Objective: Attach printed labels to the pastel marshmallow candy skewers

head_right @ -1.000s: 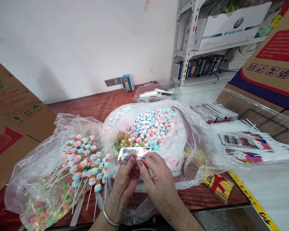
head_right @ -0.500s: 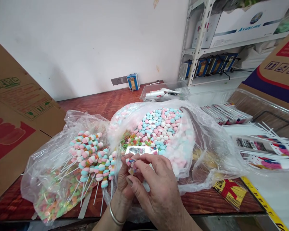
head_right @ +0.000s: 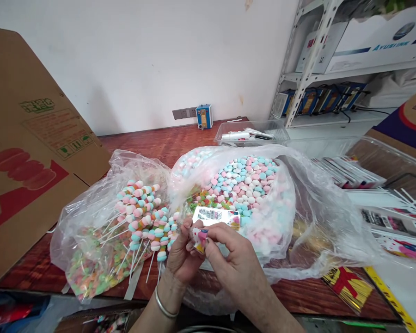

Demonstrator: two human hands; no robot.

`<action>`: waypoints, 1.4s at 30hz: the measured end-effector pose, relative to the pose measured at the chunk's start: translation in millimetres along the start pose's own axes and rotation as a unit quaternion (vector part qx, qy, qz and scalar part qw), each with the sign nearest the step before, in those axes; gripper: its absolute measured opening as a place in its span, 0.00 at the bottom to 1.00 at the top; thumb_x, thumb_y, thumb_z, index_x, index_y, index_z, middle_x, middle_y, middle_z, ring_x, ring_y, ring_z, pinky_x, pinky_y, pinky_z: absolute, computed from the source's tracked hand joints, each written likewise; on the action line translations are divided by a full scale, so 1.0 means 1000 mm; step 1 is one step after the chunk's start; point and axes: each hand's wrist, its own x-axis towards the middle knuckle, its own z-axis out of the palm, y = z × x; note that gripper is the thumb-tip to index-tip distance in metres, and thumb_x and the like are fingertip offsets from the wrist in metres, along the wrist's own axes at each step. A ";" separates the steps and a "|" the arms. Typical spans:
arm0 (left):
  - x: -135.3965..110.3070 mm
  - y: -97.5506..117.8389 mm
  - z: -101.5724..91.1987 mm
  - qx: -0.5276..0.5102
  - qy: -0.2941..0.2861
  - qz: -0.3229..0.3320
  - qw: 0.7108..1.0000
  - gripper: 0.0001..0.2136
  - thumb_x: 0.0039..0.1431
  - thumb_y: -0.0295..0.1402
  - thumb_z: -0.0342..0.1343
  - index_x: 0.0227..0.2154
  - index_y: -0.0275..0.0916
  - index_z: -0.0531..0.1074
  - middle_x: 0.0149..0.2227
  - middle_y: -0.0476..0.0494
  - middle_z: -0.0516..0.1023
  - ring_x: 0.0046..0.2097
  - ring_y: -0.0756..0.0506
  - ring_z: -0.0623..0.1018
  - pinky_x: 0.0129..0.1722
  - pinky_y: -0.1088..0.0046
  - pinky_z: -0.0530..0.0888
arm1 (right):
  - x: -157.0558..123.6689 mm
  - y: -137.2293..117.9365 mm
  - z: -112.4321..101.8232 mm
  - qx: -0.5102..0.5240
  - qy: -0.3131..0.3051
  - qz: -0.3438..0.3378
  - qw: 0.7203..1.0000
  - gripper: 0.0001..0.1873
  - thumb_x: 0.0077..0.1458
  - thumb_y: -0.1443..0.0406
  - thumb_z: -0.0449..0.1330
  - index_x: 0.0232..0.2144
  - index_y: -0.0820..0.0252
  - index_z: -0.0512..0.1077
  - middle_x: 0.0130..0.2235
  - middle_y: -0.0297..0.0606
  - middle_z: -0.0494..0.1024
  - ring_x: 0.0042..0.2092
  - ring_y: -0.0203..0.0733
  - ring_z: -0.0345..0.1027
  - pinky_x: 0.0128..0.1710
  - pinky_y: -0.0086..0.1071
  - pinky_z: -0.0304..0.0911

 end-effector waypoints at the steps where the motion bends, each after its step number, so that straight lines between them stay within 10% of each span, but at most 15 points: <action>1: 0.000 0.001 0.001 0.011 0.002 0.006 1.000 0.13 0.47 0.33 0.70 0.30 0.38 0.70 0.28 0.56 0.66 0.20 0.62 0.59 0.19 0.88 0.63 | 0.001 0.000 0.001 0.002 -0.004 0.009 1.000 0.11 0.62 0.66 0.55 0.34 0.57 0.77 0.37 0.35 0.79 0.40 0.38 0.72 0.43 0.29 0.65; 26: -0.017 0.022 0.012 0.206 0.103 0.164 0.959 0.12 0.45 0.29 0.70 0.31 0.35 0.73 0.26 0.52 0.71 0.25 0.55 0.70 0.24 0.80 0.68 | 0.009 0.007 0.017 -0.060 0.010 -0.050 0.997 0.10 0.58 0.71 0.53 0.26 0.57 0.69 0.33 0.35 0.73 0.36 0.39 0.67 0.37 0.31 0.63; 36: -0.103 0.137 -0.018 0.146 0.235 0.406 0.871 0.16 0.36 0.27 0.74 0.27 0.35 0.71 0.22 0.57 0.70 0.22 0.58 0.68 0.21 0.85 0.68 | 0.041 0.008 0.123 0.058 -0.191 0.075 0.977 0.12 0.61 0.69 0.51 0.42 0.60 0.74 0.28 0.31 0.76 0.27 0.36 0.70 0.28 0.28 0.63; 42: -0.129 0.160 -0.031 0.139 0.253 0.457 0.841 0.17 0.36 0.28 0.74 0.26 0.34 0.71 0.22 0.58 0.70 0.22 0.59 0.68 0.22 0.85 0.69 | 0.064 -0.002 0.190 -0.290 -0.199 -0.157 0.923 0.09 0.63 0.69 0.53 0.42 0.58 0.72 0.41 0.40 0.76 0.39 0.41 0.72 0.35 0.31 0.65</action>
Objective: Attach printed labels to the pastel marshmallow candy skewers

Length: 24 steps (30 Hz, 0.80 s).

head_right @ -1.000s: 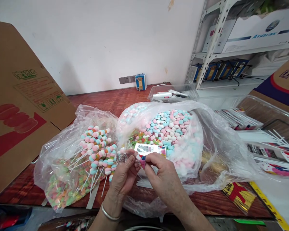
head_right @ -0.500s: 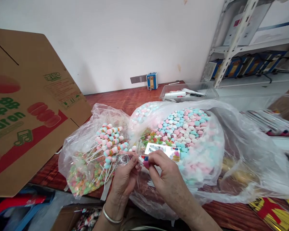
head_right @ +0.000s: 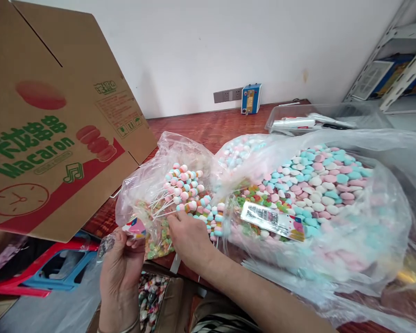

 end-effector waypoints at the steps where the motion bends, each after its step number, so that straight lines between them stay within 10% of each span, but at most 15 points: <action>1: 0.001 0.000 -0.002 0.000 0.001 0.001 1.000 0.17 0.36 0.28 0.74 0.26 0.34 0.71 0.23 0.58 0.70 0.22 0.59 0.68 0.22 0.85 0.69 | 0.008 -0.004 0.003 -0.049 -0.010 -0.019 0.999 0.09 0.63 0.70 0.52 0.43 0.60 0.71 0.41 0.42 0.76 0.37 0.43 0.72 0.33 0.32 0.64; 8: 0.008 -0.006 -0.001 -0.021 0.009 -0.037 0.999 0.15 0.38 0.30 0.74 0.27 0.34 0.72 0.23 0.56 0.72 0.22 0.58 0.69 0.22 0.85 0.70 | 0.040 -0.013 0.017 -0.116 -0.019 -0.073 0.990 0.08 0.59 0.74 0.52 0.38 0.65 0.71 0.37 0.48 0.76 0.37 0.52 0.71 0.31 0.39 0.63; 12: 0.009 -0.003 0.003 -0.033 0.014 -0.038 0.999 0.16 0.36 0.29 0.74 0.26 0.34 0.72 0.22 0.57 0.71 0.22 0.58 0.69 0.22 0.85 0.70 | 0.020 -0.010 -0.010 -0.115 0.010 -0.068 0.991 0.08 0.60 0.72 0.51 0.39 0.62 0.70 0.36 0.45 0.76 0.35 0.48 0.70 0.30 0.37 0.61; 19: 0.000 -0.016 0.022 -0.034 0.008 -0.073 0.997 0.18 0.33 0.27 0.75 0.26 0.34 0.72 0.23 0.57 0.72 0.21 0.58 0.69 0.20 0.85 0.70 | -0.063 0.044 -0.065 0.206 0.117 0.126 0.963 0.10 0.63 0.68 0.49 0.35 0.58 0.70 0.28 0.31 0.75 0.29 0.37 0.68 0.30 0.28 0.61; 24: -0.011 -0.043 0.051 -0.014 -0.062 -0.105 0.992 0.15 0.37 0.26 0.74 0.27 0.35 0.73 0.23 0.57 0.71 0.22 0.58 0.69 0.21 0.85 0.71 | -0.081 0.070 -0.049 0.119 0.087 0.205 0.968 0.11 0.63 0.69 0.49 0.44 0.58 0.70 0.34 0.36 0.80 0.37 0.42 0.74 0.34 0.31 0.62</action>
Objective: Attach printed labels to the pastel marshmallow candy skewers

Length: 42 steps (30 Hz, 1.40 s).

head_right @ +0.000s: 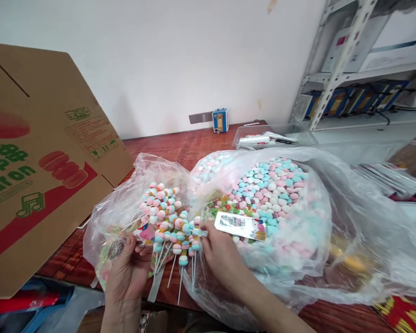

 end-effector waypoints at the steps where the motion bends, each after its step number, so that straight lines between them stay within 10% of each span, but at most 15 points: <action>1: -0.001 -0.004 0.006 0.005 -0.010 -0.007 1.000 0.15 0.37 0.25 0.73 0.27 0.35 0.73 0.23 0.56 0.72 0.22 0.58 0.69 0.21 0.85 0.71 | 0.002 0.000 0.003 -0.049 -0.010 -0.002 0.999 0.12 0.63 0.69 0.49 0.44 0.59 0.70 0.36 0.39 0.81 0.38 0.44 0.75 0.35 0.31 0.62; 10: -0.012 -0.026 0.032 0.044 -0.044 -0.044 0.997 0.16 0.36 0.25 0.74 0.26 0.35 0.72 0.22 0.57 0.71 0.21 0.58 0.68 0.20 0.84 0.71 | -0.015 0.003 -0.026 -0.144 -0.037 0.019 0.989 0.11 0.64 0.70 0.48 0.37 0.60 0.71 0.32 0.41 0.79 0.33 0.46 0.74 0.29 0.31 0.54; 21: -0.018 -0.120 0.093 -0.007 -0.126 -0.256 0.958 0.13 0.40 0.22 0.71 0.26 0.34 0.72 0.23 0.55 0.74 0.22 0.57 0.69 0.20 0.83 0.70 | -0.120 0.055 -0.124 0.172 0.133 0.122 0.968 0.13 0.69 0.59 0.45 0.37 0.55 0.66 0.28 0.28 0.66 0.29 0.34 0.61 0.29 0.26 0.56; 29: -0.035 -0.157 0.122 -0.056 -0.117 -0.371 0.920 0.10 0.64 0.23 0.51 0.28 0.34 0.72 0.23 0.52 0.70 0.24 0.57 0.68 0.22 0.85 0.68 | -0.164 0.077 -0.131 0.142 0.195 0.152 0.958 0.11 0.67 0.59 0.49 0.46 0.51 0.68 0.34 0.32 0.73 0.33 0.35 0.67 0.30 0.25 0.62; 42: -0.036 -0.159 0.109 -0.049 -0.140 -0.347 0.926 0.05 0.53 0.23 0.63 0.29 0.35 0.73 0.24 0.53 0.72 0.23 0.58 0.68 0.22 0.85 0.68 | -0.160 0.084 -0.137 0.045 0.199 0.084 0.975 0.10 0.64 0.62 0.52 0.44 0.51 0.71 0.38 0.32 0.79 0.36 0.35 0.74 0.35 0.20 0.67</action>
